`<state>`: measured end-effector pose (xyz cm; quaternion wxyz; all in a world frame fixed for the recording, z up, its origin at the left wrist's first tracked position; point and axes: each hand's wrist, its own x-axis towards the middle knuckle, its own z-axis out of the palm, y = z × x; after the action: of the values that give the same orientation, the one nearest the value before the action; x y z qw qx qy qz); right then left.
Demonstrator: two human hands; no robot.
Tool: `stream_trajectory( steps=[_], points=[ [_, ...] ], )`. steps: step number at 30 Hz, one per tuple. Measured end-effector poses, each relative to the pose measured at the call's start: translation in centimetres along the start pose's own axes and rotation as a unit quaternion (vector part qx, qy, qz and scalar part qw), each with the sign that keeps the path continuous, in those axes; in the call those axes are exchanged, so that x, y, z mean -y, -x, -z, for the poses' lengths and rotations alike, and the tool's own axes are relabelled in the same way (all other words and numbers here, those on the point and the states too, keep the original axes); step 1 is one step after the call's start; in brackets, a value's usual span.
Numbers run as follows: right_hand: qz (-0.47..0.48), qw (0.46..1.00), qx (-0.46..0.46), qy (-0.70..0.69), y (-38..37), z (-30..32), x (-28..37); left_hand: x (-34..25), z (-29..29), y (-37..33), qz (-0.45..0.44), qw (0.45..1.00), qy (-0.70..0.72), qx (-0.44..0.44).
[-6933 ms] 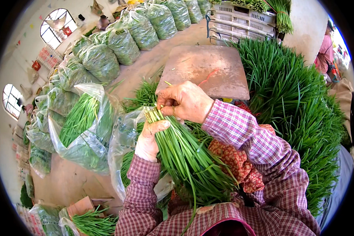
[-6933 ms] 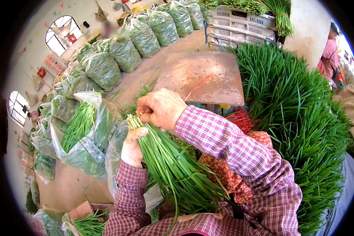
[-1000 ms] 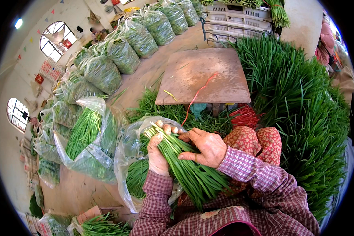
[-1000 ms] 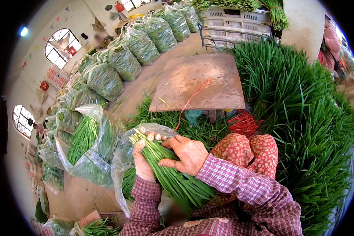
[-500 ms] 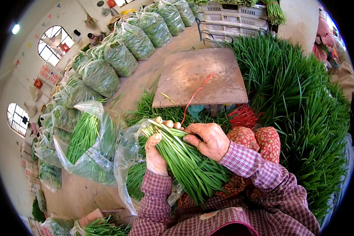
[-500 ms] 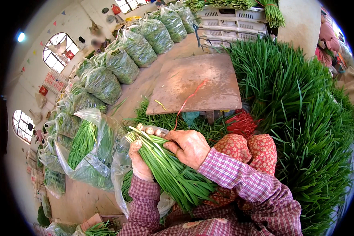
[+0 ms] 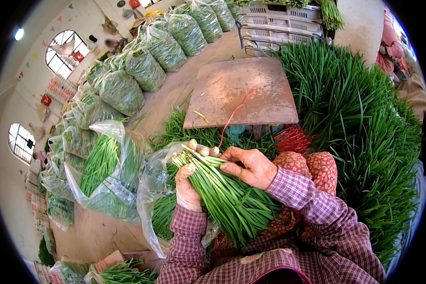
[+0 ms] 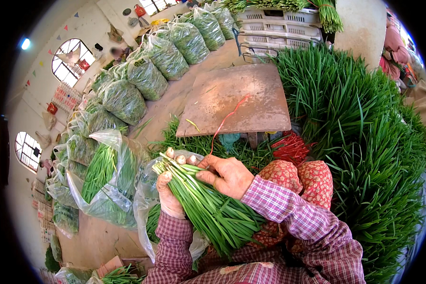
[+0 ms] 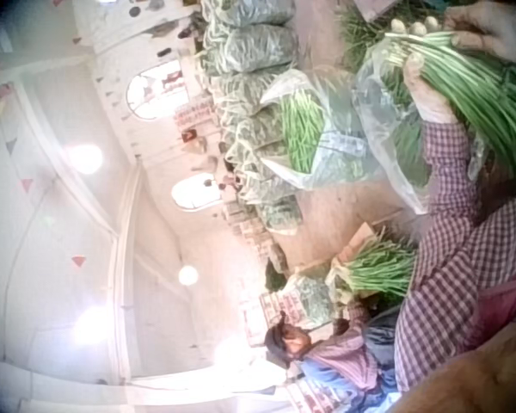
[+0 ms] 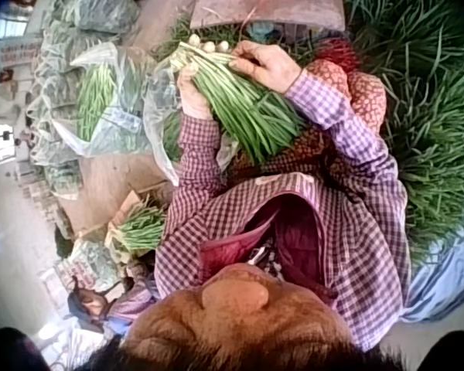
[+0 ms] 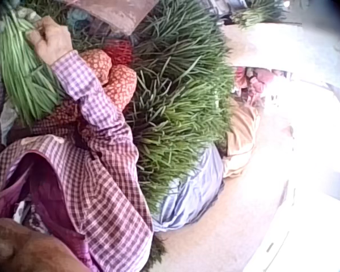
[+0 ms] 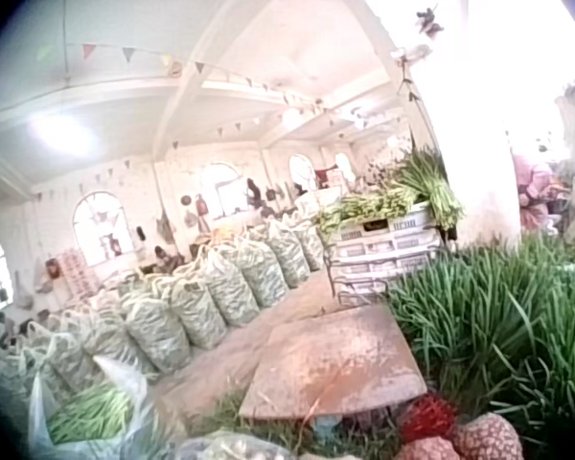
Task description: The person bundles bunches of green leeks by hand using red ties, removes loose leaves, and places the finished bundles into a large plastic bag.
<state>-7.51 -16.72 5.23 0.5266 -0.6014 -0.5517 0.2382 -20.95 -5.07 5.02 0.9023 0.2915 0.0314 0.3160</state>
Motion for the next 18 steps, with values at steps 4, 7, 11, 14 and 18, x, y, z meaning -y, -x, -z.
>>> stream_trajectory(
  steps=[4, 7, 11, 14, 18],
  points=[
    [0.041, 0.991, -0.016, 0.125, 0.4, 0.1, 1.1, 0.4, 0.3, -0.1, 0.003, 1.000, 0.009, -0.014],
    [0.049, 0.986, -0.040, 0.151, 0.4, -0.2, 1.7, 0.0, 0.0, 0.2, 0.003, 0.999, -0.008, -0.033],
    [0.062, 0.979, -0.066, 0.183, 0.3, -0.5, 2.5, -0.1, -0.5, 0.5, 0.007, 0.999, -0.015, -0.040],
    [0.081, 0.974, -0.060, 0.201, 0.2, -0.6, 2.1, 0.1, -0.1, 0.4, 0.004, 1.000, -0.002, 0.000],
    [0.087, 0.973, -0.064, 0.204, 0.2, -0.7, 2.1, -0.1, 0.7, 0.4, 0.006, 1.000, -0.022, -0.006]
  ],
)
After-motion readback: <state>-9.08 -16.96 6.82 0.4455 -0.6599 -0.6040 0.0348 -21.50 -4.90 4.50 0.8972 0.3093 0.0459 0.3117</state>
